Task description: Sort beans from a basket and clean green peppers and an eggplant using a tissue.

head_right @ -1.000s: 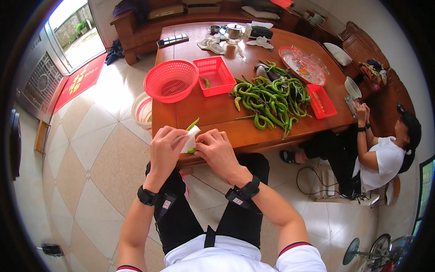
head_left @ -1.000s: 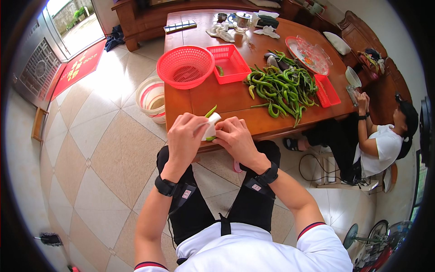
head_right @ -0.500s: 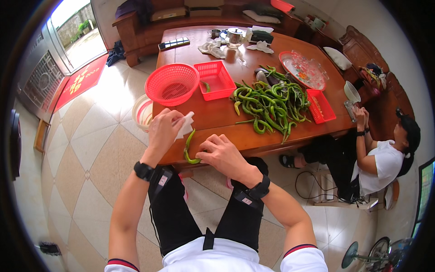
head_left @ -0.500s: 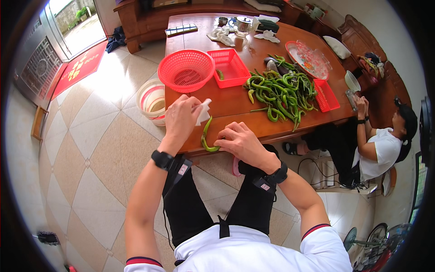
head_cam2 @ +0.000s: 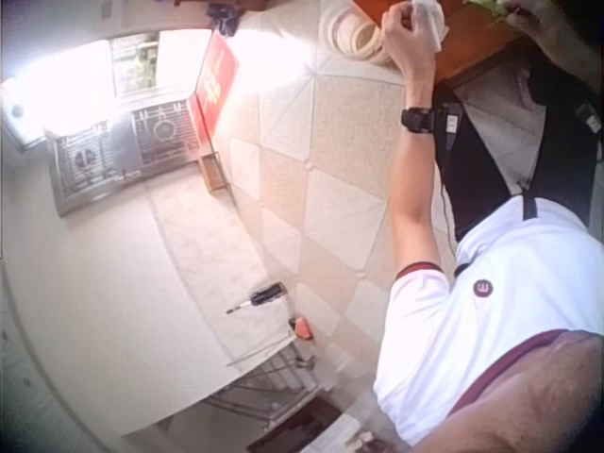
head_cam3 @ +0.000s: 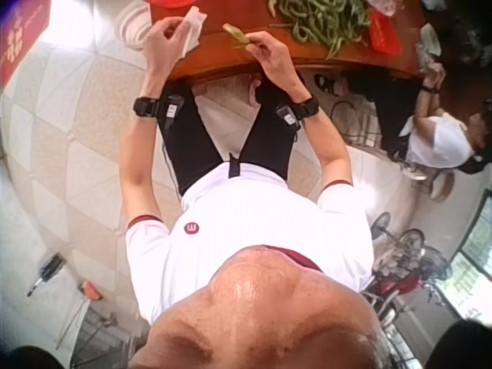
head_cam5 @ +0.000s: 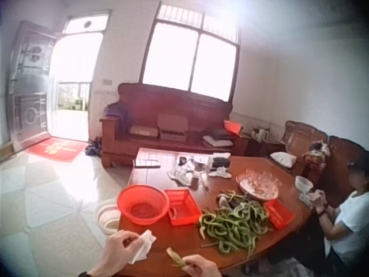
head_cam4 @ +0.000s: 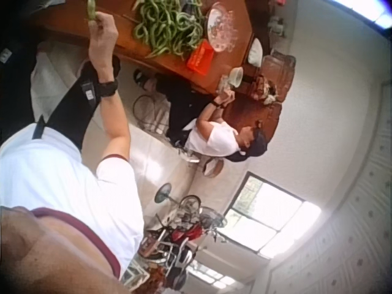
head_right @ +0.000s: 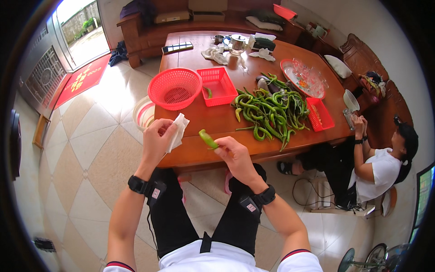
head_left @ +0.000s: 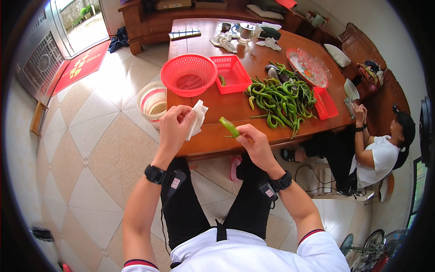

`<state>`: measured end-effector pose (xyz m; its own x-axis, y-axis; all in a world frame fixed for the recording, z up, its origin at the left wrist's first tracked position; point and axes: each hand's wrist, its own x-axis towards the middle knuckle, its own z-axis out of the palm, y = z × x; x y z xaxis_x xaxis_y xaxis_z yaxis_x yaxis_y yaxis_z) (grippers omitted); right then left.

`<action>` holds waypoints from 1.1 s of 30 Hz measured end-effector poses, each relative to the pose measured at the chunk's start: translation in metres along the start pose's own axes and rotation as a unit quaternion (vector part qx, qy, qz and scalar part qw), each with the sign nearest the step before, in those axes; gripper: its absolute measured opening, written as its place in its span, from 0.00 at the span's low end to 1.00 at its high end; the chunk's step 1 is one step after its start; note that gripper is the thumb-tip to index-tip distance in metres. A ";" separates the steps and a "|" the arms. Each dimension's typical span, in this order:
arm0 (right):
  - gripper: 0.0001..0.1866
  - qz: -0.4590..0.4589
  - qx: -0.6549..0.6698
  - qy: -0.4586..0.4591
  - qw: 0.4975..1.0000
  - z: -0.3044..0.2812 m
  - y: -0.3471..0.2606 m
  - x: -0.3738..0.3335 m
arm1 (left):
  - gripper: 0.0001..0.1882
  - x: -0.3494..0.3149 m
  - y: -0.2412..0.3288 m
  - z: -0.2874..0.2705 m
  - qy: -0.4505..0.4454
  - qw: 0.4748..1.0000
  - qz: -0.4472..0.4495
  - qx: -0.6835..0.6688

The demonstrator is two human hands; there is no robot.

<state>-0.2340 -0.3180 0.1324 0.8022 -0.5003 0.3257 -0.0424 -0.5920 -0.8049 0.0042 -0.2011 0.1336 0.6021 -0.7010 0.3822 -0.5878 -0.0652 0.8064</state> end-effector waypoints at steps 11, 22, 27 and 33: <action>0.12 0.127 0.351 0.011 0.928 0.007 -0.020 -0.001 | 0.07 -0.027 0.028 0.022 0.035 0.995 0.089 -0.037; 0.14 0.157 0.413 -0.012 0.897 0.021 -0.017 -0.007 | 0.06 -0.032 0.072 0.013 0.049 0.970 0.238 0.024; 0.14 0.172 0.384 -0.026 0.907 0.018 -0.030 -0.009 | 0.04 -0.026 0.037 0.003 0.096 0.978 0.136 0.125; 0.15 0.178 0.403 -0.015 0.897 0.020 -0.022 -0.011 | 0.07 -0.038 0.068 0.005 0.066 0.975 0.212 0.034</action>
<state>-0.2306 -0.2868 0.1368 0.8399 -0.5421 -0.0265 0.1364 0.2580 -0.9565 -0.0613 -0.1830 0.1719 0.3592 -0.5787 0.7322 -0.8299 0.1607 0.5342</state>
